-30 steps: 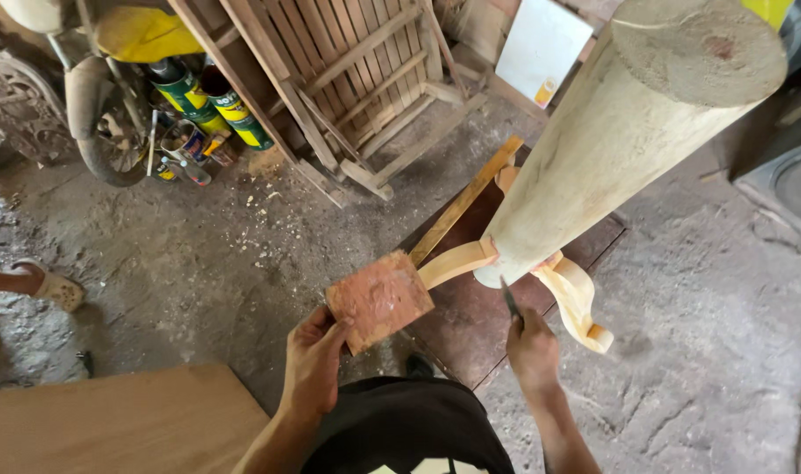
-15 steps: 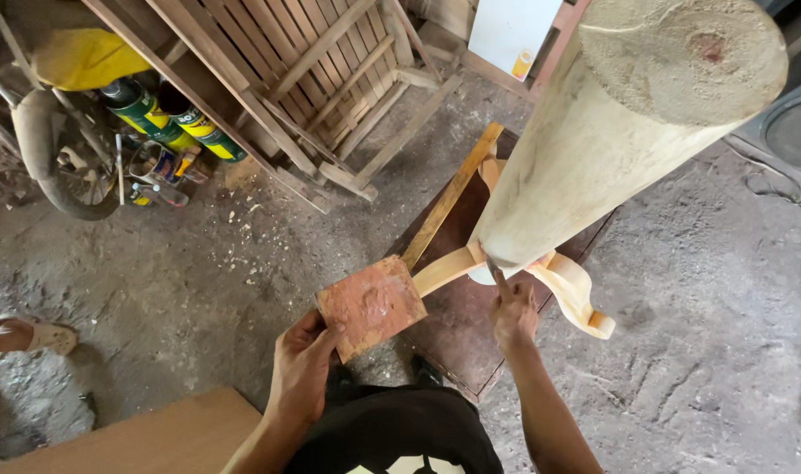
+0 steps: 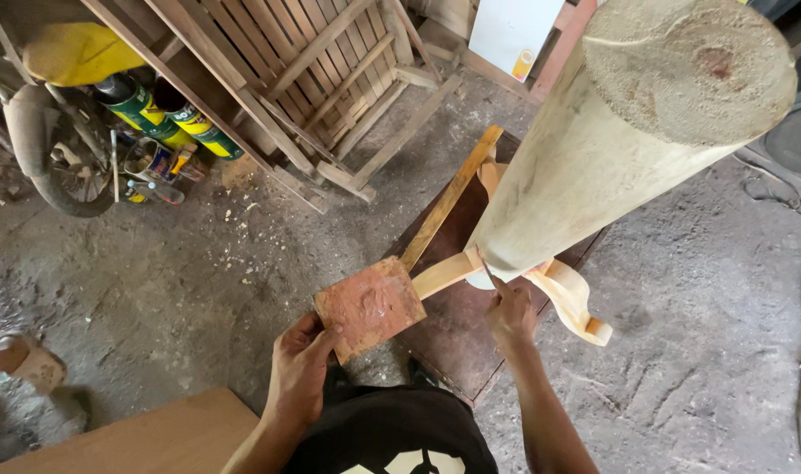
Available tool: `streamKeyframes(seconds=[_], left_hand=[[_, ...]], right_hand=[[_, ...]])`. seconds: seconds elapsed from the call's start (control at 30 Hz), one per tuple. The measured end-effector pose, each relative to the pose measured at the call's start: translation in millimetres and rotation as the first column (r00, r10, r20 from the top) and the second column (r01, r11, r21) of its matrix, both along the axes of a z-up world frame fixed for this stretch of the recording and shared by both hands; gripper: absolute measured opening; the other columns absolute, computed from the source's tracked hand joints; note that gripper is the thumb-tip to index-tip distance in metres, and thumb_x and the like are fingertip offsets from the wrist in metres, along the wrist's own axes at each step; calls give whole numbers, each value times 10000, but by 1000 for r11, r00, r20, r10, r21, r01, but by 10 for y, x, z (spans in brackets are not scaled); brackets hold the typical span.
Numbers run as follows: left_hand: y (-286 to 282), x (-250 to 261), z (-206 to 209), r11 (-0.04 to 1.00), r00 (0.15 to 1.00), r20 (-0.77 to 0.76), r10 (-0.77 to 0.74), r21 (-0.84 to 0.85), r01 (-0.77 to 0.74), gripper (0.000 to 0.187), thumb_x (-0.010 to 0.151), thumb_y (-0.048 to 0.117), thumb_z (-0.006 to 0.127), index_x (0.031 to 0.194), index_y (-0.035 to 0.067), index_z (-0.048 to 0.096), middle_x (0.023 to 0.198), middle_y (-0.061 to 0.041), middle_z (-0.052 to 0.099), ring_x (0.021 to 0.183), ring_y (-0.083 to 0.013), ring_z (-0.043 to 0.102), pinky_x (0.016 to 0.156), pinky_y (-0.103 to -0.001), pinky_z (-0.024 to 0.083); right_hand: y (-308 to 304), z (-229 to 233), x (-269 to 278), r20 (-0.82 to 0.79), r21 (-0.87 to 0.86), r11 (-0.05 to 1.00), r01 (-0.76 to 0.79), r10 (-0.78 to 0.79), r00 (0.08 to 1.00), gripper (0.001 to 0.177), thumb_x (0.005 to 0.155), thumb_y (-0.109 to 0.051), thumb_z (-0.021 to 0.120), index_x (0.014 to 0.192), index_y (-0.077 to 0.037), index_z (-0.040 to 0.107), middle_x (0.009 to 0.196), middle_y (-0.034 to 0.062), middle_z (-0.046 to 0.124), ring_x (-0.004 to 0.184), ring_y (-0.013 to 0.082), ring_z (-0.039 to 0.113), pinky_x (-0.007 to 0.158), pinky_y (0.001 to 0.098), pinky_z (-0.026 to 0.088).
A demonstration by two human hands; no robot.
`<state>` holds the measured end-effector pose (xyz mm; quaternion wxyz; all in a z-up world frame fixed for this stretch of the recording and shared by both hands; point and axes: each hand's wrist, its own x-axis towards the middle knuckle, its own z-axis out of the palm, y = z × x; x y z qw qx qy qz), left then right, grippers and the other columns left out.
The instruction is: The person attaches curved wooden legs to a cylindrical wooden post and uses a small knife to carve and refine the wood at the points of connection.
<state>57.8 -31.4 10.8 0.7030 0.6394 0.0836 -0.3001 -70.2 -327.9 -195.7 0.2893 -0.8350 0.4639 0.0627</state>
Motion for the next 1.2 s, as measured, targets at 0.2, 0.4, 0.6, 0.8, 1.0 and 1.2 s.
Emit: streamKeyframes(seconds=[0.2,0.4,0.6,0.8,1.0,1.2], left_hand=[[-19,13,-83,999,998,55,4,-47,-1,227,927,43,654,1105,-91,693,1004,-100,737,869,-128,662,787,-298,523],[-34,-44,-176,999,999,37,1,-50,0,235,915,38,638,1110,-78,702,1005,-83,740,869,-116,654,792,-289,513],[-94,-18,-185,1000,999,38,9,-15,-9,253,920,46,653,1129,-90,700,993,-93,729,833,-117,628,759,-289,493],[-93,-56,-90,999,1000,-16,13,51,-13,267,917,57,638,1140,-80,695,1000,-107,733,843,-125,653,778,-301,521],[-139,25,-65,999,998,-49,39,-4,-39,255,910,59,643,1124,-70,689,977,-93,742,824,-129,660,750,-304,530],[-75,105,-209,1000,1000,17,-5,21,4,231,924,64,638,1091,-77,714,918,-56,731,751,-107,587,680,-296,467]], right_hand=[[-11,-11,33,106,-54,998,8,-2,994,404,968,-199,584,1342,-316,686,1084,166,591,1008,330,667,895,463,551],[-53,8,72,72,-10,1000,16,-15,997,437,969,-199,585,1372,-350,659,1066,195,572,970,357,664,892,492,540],[59,76,173,34,18,1000,-5,5,999,492,984,-198,575,1443,-371,611,1038,224,603,978,353,682,900,482,561],[192,125,261,-39,82,994,76,-73,997,555,983,-184,554,1492,-396,497,1147,221,543,1014,369,659,872,493,559],[263,78,297,44,-21,997,73,-72,996,530,972,-167,566,1467,-355,560,1172,237,560,1061,401,647,910,506,539],[222,140,496,44,-29,998,61,-60,997,508,962,-173,560,1447,-327,573,1158,238,587,1020,395,660,881,508,546]])
